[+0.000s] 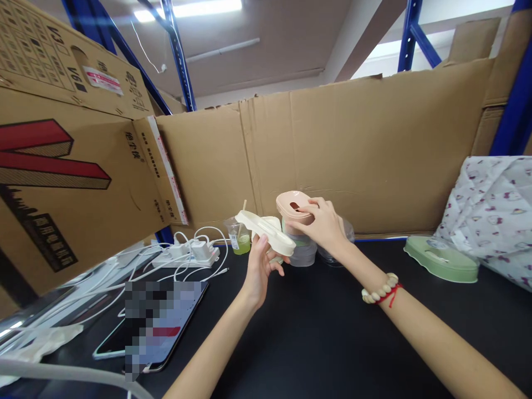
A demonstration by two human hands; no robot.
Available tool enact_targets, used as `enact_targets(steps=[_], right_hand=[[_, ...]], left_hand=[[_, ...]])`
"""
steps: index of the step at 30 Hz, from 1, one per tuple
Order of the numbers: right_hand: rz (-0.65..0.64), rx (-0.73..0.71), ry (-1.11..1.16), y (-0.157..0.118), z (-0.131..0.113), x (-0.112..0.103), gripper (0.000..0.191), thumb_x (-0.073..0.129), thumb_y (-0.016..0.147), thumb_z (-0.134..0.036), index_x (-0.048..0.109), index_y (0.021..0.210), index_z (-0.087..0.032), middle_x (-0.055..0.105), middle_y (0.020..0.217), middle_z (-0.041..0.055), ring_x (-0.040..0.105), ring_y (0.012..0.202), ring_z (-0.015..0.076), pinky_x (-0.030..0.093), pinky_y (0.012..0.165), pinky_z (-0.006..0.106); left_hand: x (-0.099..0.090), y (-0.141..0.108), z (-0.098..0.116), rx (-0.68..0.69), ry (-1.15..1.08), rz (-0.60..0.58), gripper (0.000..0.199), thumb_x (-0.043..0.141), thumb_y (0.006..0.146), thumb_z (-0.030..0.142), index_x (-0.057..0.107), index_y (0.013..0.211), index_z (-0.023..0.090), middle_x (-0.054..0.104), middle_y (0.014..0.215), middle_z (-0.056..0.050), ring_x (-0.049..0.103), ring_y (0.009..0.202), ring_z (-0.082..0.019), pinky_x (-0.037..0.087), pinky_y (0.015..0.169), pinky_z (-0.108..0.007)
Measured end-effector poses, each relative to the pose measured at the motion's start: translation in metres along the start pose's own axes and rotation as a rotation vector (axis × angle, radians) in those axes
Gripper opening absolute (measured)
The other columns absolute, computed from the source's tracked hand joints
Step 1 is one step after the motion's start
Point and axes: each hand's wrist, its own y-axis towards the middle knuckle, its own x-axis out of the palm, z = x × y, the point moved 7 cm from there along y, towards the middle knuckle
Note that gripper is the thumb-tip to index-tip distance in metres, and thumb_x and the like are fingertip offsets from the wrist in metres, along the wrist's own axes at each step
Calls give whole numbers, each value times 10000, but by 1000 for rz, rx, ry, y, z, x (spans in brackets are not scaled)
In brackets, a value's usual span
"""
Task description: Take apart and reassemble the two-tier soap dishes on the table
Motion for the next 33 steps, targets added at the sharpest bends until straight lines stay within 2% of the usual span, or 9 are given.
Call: enact_targets(steps=[3, 6, 12, 15, 19, 22, 25, 33], right_hand=[[-89, -11, -42, -1, -5, 1, 434, 727, 609, -415, 663, 1002, -241, 509, 1192, 74, 478, 1067, 289, 464, 787, 406], [-120, -3, -40, -1, -6, 0, 398, 724, 625, -383, 658, 988, -232, 511, 1178, 73, 535, 992, 263, 459, 794, 403], [31, -40, 0, -1, -6, -7, 279, 677, 707, -401, 659, 941, -251, 557, 1087, 50, 509, 981, 250, 450, 677, 353], [50, -11, -44, -3, -3, -5, 262, 669, 720, -416, 665, 919, -246, 568, 1062, 56, 490, 965, 257, 434, 623, 339], [72, -16, -97, -3, -1, -3, 248, 652, 741, -414, 668, 920, -244, 569, 1070, 63, 476, 972, 262, 411, 567, 315], [113, -61, -113, -3, -3, -4, 226, 664, 733, -396, 669, 898, -242, 575, 1057, 61, 482, 962, 255, 405, 540, 299], [133, -93, -108, -3, -5, -4, 232, 683, 715, -383, 668, 899, -243, 587, 1030, 58, 499, 938, 250, 410, 532, 296], [142, -102, -115, -6, -10, -6, 211, 673, 724, -378, 669, 868, -224, 586, 1015, 66, 511, 938, 247, 418, 549, 297]], left_hand=[[-1, 1, -1, -18, -8, 2, 632, 595, 585, 610, 453, 986, 143, 588, 851, -78, 546, 583, -145, 368, 383, -186], [-3, 3, -1, -29, -38, -5, 601, 571, 596, 608, 487, 956, 134, 595, 845, -85, 553, 579, -154, 368, 369, -186], [-10, 7, 2, -25, -88, 17, 568, 501, 653, 576, 493, 990, 118, 620, 896, -121, 579, 532, -168, 368, 346, -195], [-11, 7, 2, -37, -81, 27, 575, 508, 653, 565, 504, 994, 101, 628, 906, -139, 584, 510, -171, 359, 334, -195], [-7, 7, 2, -44, -10, -15, 616, 611, 598, 545, 522, 1007, 93, 618, 972, -152, 600, 534, -171, 355, 335, -179], [-9, 8, 3, -27, 89, -8, 605, 709, 551, 456, 540, 997, 83, 611, 995, -153, 607, 552, -162, 352, 349, -160], [-13, 9, 3, -19, 132, 5, 603, 723, 549, 453, 562, 989, 74, 612, 995, -153, 600, 538, -147, 358, 359, -159], [-24, 14, 10, -7, 191, 55, 553, 740, 547, 466, 562, 901, 81, 622, 746, -64, 531, 426, -94, 354, 370, -162]])
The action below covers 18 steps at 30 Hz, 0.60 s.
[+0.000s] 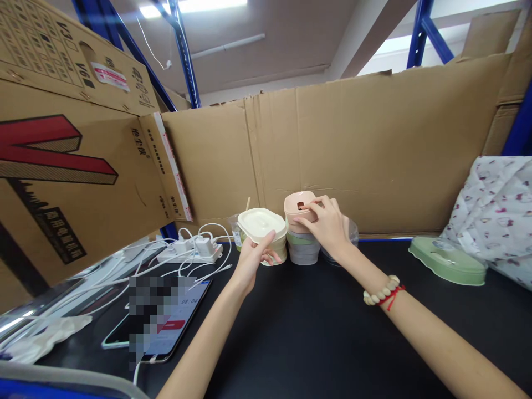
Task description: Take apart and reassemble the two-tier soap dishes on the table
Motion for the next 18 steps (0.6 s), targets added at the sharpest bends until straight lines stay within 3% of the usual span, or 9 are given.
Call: enact_targets(steps=[5, 8, 18], right_hand=[[64, 19, 88, 0, 1, -6, 248, 559, 797, -447, 668, 874, -238, 563, 1020, 72, 509, 947, 239, 410, 573, 302], [106, 29, 139, 1, 1, -14, 298, 476, 834, -464, 665, 845, -233, 558, 1006, 71, 506, 942, 234, 395, 569, 296], [162, 157, 135, 14, 22, -43, 276, 482, 797, -428, 659, 798, -216, 568, 979, 73, 508, 926, 242, 397, 611, 338]], left_hand=[[-10, 7, -3, -12, 34, 43, 588, 755, 512, 489, 534, 885, 92, 576, 610, -3, 519, 394, -94, 346, 357, -151], [-16, 12, -7, -25, 70, 71, 556, 743, 562, 469, 540, 923, 98, 545, 565, 25, 513, 377, -92, 344, 346, -146], [-29, 14, -24, -143, 110, 234, 311, 670, 749, 187, 530, 1006, 81, 644, 769, -63, 541, 385, -83, 368, 326, -128]])
